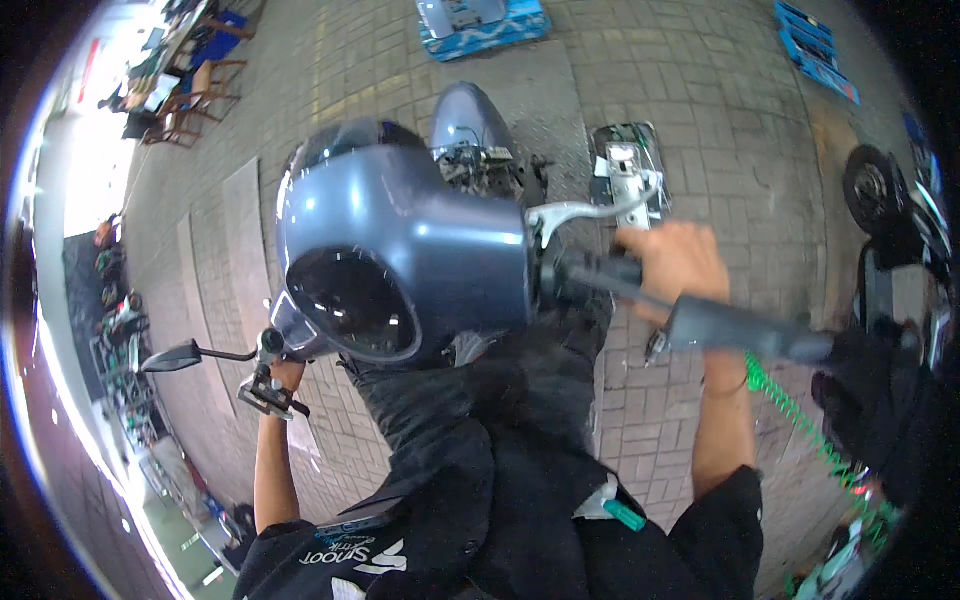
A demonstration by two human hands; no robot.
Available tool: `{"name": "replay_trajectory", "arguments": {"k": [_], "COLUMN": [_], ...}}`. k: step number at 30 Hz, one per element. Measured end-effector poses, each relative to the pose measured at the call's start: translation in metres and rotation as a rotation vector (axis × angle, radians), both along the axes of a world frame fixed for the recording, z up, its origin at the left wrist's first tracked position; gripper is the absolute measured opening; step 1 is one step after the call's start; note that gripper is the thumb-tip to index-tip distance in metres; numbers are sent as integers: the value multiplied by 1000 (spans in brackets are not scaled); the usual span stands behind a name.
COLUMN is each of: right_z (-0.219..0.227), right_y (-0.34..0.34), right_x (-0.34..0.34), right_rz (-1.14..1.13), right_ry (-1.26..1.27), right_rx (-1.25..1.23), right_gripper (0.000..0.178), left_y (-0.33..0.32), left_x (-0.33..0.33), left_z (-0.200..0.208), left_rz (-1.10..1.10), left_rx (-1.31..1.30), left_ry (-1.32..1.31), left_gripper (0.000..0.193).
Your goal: The person unscrews and removes components from the steering column of a scooter using a screwdriver, disconnects several wire harnesses, and unboxes a new part for installation.
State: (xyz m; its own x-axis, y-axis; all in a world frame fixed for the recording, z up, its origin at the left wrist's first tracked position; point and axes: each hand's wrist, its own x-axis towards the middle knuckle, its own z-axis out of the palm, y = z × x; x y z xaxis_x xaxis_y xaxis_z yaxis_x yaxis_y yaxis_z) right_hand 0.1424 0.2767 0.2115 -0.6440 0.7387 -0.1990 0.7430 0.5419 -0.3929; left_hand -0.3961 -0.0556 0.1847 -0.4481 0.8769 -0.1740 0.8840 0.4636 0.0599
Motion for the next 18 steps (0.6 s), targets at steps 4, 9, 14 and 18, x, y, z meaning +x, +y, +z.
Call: {"name": "replay_trajectory", "arguments": {"k": [4, 9, 14, 18], "right_z": [-3, 11, 17, 15], "right_y": [-12, -31, -40, -47], "right_x": [-14, -3, -16, -18], "right_rz": [-110, -281, -241, -301], "right_ry": [-95, -141, -168, -165], "right_rx": [53, 21, 27, -25], "right_gripper": [31, 46, 46, 46], "left_y": [17, 49, 54, 43], "left_x": [1, 23, 23, 24], "left_z": [6, 20, 27, 27], "left_rz": [-184, -288, -185, -116], "left_rx": [137, 331, 289, 215], "left_ry": [37, 125, 30, -13], "left_gripper": [65, 65, 72, 74]}}
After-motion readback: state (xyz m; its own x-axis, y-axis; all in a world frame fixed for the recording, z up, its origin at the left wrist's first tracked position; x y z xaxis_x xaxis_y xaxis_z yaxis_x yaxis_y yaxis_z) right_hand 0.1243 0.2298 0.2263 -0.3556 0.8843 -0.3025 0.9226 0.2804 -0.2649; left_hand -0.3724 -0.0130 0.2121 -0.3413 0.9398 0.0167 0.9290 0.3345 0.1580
